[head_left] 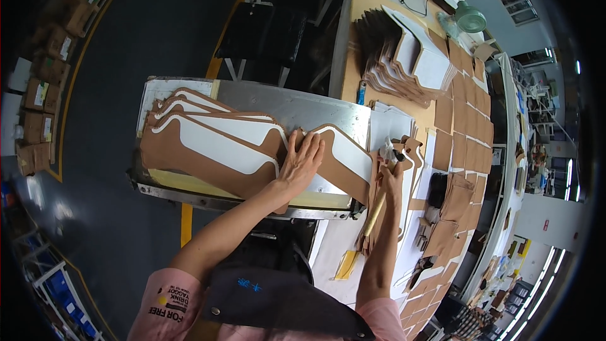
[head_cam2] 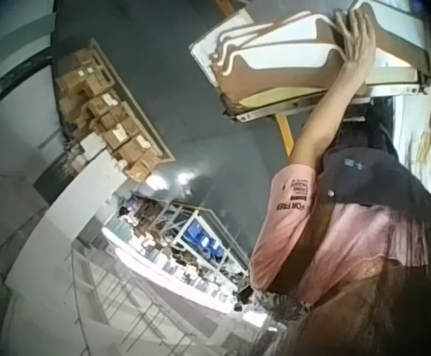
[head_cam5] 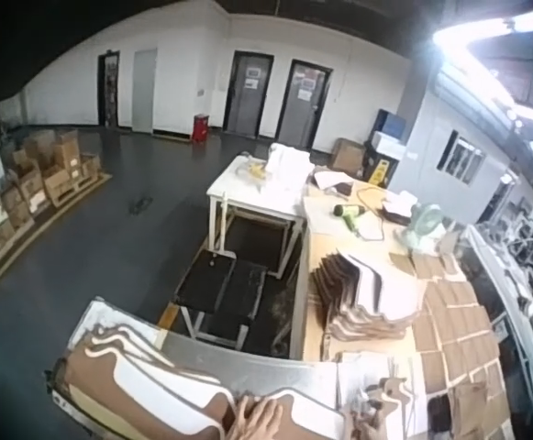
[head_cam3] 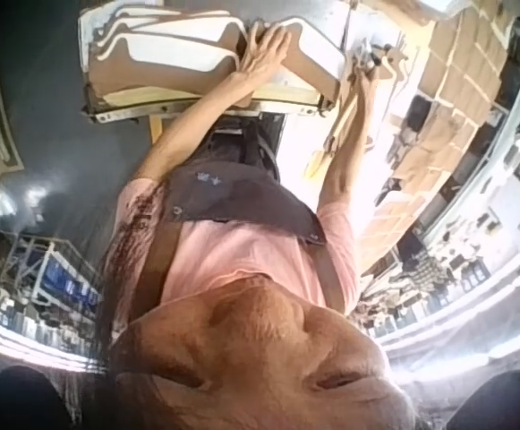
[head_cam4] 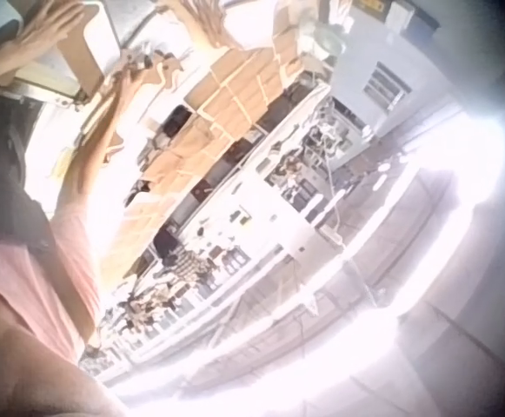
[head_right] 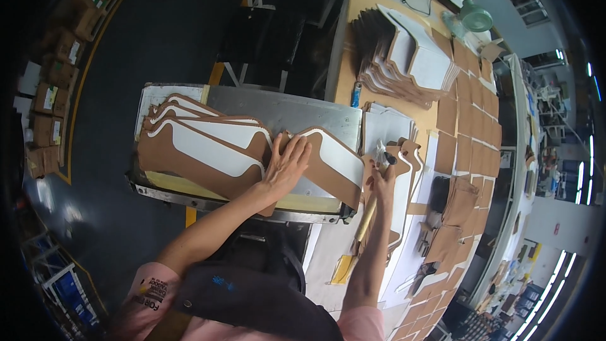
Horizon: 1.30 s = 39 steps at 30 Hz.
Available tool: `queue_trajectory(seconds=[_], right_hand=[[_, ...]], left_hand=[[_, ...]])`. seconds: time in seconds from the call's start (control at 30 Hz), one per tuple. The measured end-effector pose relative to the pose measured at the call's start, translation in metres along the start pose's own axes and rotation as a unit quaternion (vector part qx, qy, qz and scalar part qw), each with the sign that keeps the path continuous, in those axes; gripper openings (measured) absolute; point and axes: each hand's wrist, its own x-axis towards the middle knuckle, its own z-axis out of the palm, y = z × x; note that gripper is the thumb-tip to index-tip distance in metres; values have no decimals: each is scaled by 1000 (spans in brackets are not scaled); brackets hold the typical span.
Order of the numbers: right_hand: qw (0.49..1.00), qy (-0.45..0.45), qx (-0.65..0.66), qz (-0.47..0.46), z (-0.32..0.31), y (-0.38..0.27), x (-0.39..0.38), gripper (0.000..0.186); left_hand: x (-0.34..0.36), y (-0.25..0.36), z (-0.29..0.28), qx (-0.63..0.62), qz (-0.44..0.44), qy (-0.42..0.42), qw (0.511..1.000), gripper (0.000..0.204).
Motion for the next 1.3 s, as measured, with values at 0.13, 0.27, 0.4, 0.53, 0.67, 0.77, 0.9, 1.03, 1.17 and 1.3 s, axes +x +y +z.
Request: queue_trajectory(seconds=[0.13, 0.27, 0.4, 0.53, 0.67, 0.77, 0.9, 1.03, 1.17, 1.3], right_hand=[[986, -139, 59, 66, -15, 14, -2, 18], [984, -154, 15, 89, -34, 18, -26, 24], [983, -95, -107, -113, -69, 26, -54, 30], [961, 147, -178, -154, -98, 1, -105, 21], [942, 263, -185, -99, -143, 29, -137, 18], [925, 308, -218, -45, -167, 93, -132, 19], [922, 324, -208, 50, -173, 147, -124, 23], [904, 339, -256, 50, -165, 152, -130, 25], [857, 338, -387, 45, -165, 129, -143, 22], [844, 371, -386, 37, -160, 92, -140, 20]], left_hand=[[1, -1, 0, 43, 5, -2, 999, 54], [4, -2, -6, 25, 17, -29, 999, 54], [16, 4, -16, -33, 20, -24, 999, 56], [-9, -16, -60, -29, 52, 32, 998, 55], [-74, -60, -83, -42, -67, -8, 997, 62], [-87, -78, -99, -38, -42, -49, 997, 66], [-55, -72, -113, -34, -24, -98, 994, 64], [-48, -78, -110, -30, 12, -143, 989, 59], [-53, -78, -111, -29, 31, -142, 989, 56], [-55, -85, -115, -35, 29, -147, 988, 53]])
